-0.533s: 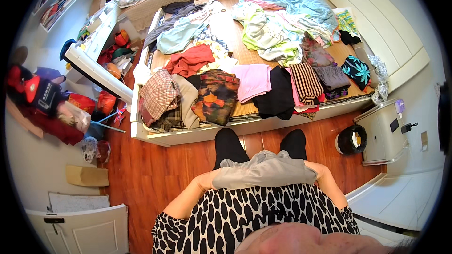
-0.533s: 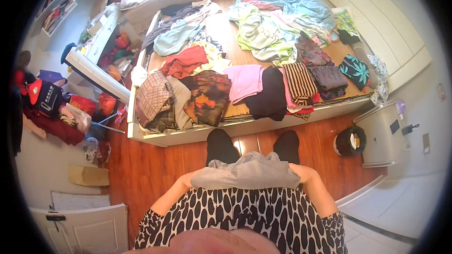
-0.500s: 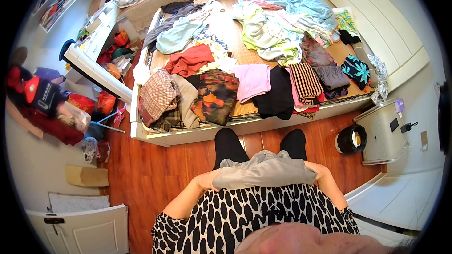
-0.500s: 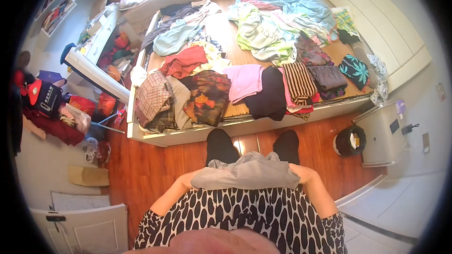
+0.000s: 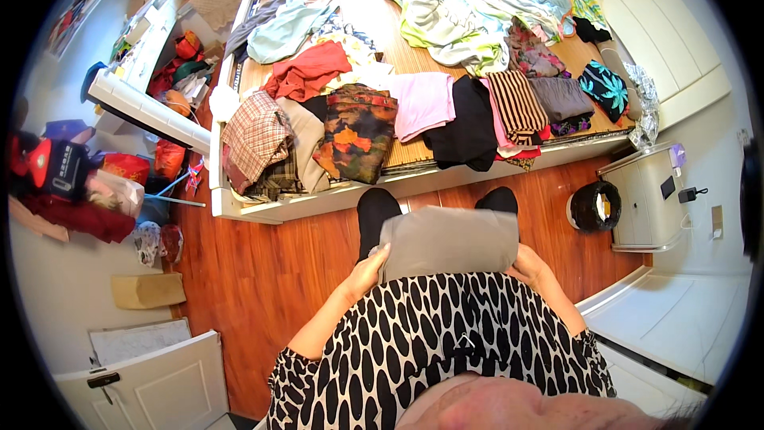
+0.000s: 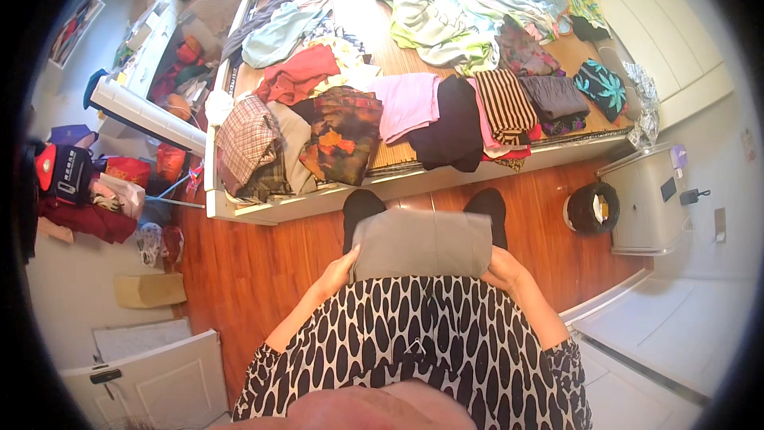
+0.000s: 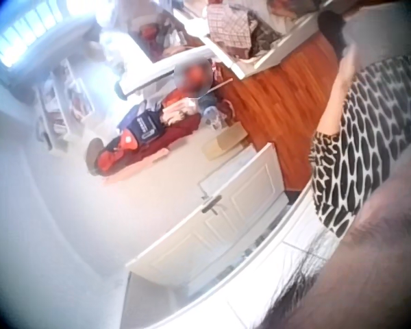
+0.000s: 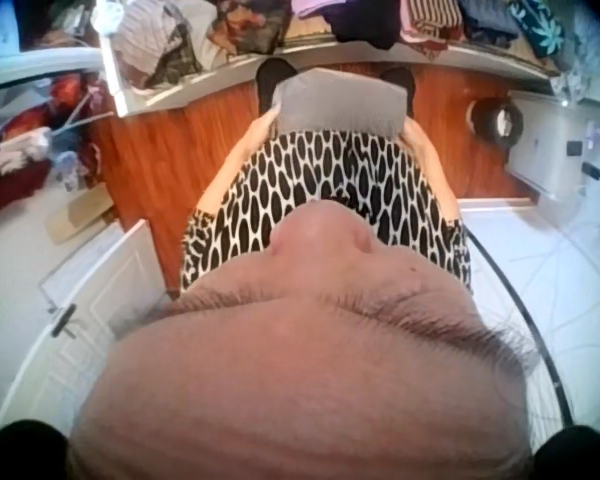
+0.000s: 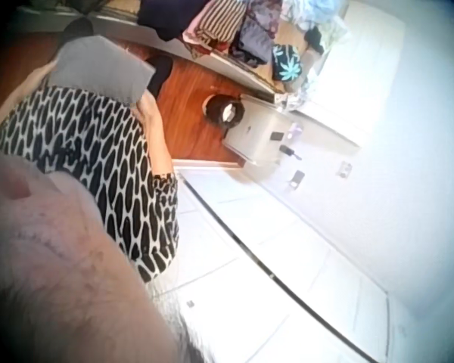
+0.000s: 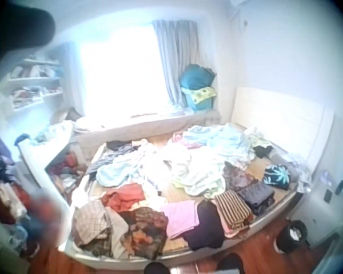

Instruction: The person folds multiple pieces of clothing, including grey and red tops and a white patterned garment, from a pile on the bed.

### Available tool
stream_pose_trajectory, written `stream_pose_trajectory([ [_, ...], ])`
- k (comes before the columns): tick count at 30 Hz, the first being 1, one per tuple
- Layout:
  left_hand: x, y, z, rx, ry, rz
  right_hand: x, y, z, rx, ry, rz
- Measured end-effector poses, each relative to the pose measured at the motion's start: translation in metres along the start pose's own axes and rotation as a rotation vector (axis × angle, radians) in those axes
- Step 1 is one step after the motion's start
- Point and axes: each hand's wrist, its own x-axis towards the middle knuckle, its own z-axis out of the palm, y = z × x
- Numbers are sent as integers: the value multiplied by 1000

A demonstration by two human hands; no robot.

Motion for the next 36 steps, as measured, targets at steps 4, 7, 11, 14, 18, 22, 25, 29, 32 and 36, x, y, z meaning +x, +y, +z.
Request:
stream_pose_trajectory([
  [4, 2, 5, 4, -535, 23, -311, 3, 2, 1, 234, -266, -52],
  [7, 5, -5, 3, -487, -51, 27, 4, -2, 23, -271, -99, -276],
  [11, 20, 41, 4, -18, 51, 229, 18, -53, 41, -569, 44, -298],
  [14, 42, 93, 7, 35, 203, 331, 32, -92, 54, -561, 117, -545],
  [18, 65, 144, -5, -115, 137, 467, 38, -137, 75, -424, 166, -684],
  [22, 61, 165, -11, -154, 84, 438, 23, -153, 77, -466, 165, -723],
  [25, 50, 152, -14, -82, 58, 415, 8, -141, 76, -427, 184, -675],
  [29, -33, 112, 20, -122, 30, 96, -59, -93, 69, -528, 166, -299],
  [32, -47, 82, 13, 27, -307, 51, -100, -102, 72, -1006, 9, 142],
  [36, -35, 84, 19, -71, -519, -4, -80, -107, 87, -1598, 131, -844],
])
